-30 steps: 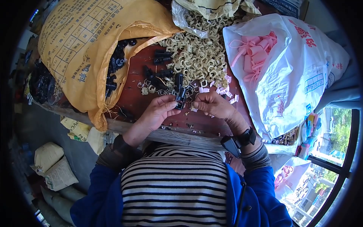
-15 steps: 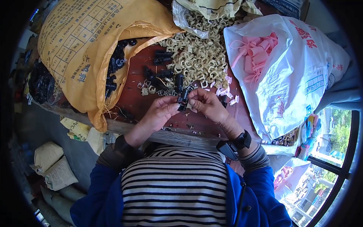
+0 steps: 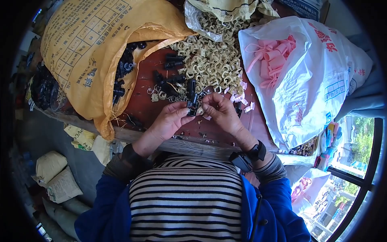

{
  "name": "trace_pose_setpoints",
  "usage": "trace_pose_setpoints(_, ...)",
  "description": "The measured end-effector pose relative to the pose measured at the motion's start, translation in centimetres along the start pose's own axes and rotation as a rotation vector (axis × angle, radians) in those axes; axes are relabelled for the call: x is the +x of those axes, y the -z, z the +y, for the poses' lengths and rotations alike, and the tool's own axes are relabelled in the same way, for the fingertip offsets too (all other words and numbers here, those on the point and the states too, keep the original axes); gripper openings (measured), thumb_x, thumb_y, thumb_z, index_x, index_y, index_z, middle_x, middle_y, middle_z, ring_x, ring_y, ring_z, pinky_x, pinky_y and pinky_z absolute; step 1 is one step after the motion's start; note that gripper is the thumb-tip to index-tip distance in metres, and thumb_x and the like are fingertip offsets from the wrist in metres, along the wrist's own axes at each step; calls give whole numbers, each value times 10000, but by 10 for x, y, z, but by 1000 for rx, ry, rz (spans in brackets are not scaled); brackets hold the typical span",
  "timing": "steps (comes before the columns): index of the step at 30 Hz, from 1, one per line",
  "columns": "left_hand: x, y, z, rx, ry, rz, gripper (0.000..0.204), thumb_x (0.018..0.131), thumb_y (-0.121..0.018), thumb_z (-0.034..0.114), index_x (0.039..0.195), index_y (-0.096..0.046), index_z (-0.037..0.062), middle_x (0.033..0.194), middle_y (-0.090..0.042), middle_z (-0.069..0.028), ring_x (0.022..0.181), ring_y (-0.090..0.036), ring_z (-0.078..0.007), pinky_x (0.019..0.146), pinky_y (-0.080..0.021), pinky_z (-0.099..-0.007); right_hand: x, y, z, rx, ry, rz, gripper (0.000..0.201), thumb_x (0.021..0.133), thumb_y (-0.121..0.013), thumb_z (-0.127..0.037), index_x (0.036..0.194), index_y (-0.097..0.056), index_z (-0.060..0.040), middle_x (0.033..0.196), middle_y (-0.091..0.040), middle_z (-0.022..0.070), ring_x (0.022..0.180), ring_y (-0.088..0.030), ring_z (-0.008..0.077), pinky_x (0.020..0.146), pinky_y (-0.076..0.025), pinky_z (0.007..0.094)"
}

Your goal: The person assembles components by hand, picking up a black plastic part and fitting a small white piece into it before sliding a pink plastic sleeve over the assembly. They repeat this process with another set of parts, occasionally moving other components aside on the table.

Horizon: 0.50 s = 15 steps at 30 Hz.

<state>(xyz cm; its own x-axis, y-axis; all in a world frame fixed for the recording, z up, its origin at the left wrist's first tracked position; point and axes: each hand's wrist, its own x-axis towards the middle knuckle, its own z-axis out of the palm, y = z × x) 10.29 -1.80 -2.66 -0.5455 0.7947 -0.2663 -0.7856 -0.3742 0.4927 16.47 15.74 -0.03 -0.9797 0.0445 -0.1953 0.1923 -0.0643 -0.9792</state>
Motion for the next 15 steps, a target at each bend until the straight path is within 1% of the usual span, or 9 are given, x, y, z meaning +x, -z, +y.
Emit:
trace_pose_setpoints(2,0,-1,3,5,50,9,163,789,-510,36,950,-531,53,923,-569,-85,906,-556,-247,770,-470,-293,1,4,-3,9,16,-2,95,820,-504,-76,891,-491,-15,742,-515,-7,611,-473,44,546,-408,177)
trace_pose_setpoints(3,0,-1,3,5,49,8,163,789,-510,36,950,-531,53,923,-569,-85,906,-556,-247,770,-470,-293,0,6,-7,0,35,2,90,819,-506,-76,885,-493,-16,742,-515,-8,612,-472,43,549,-406,175)
trace_pose_setpoints(6,0,1,0,-22,100,7,152,791,-506,36,941,-528,46,933,-567,-100,917,-548,-298,739,-488,-277,-1,9,-12,-19,69,13,82,816,-510,-77,873,-498,-18,744,-515,-11,612,-470,40,555,-402,170)
trace_pose_setpoints(10,0,1,2,-27,109,13,151,794,-503,41,944,-527,44,937,-567,-103,906,-555,-287,727,-492,-270,1,9,-11,5,91,-2,81,800,-533,-64,861,-502,-21,741,-512,-16,624,-472,38,566,-400,166)
trace_pose_setpoints(13,0,3,1,-39,109,12,150,798,-499,45,946,-525,43,937,-566,-103,905,-555,-286,729,-492,-266,-1,6,-9,118,39,-53,99,778,-553,-29,863,-503,-22,740,-508,-20,651,-479,40,575,-407,176)
trace_pose_setpoints(15,0,2,0,-46,111,9,150,799,-496,47,947,-524,42,937,-566,-103,905,-555,-286,729,-491,-265,-2,4,-8,85,39,-55,110,769,-560,-20,864,-505,-23,742,-509,-19,660,-481,42,578,-408,178)
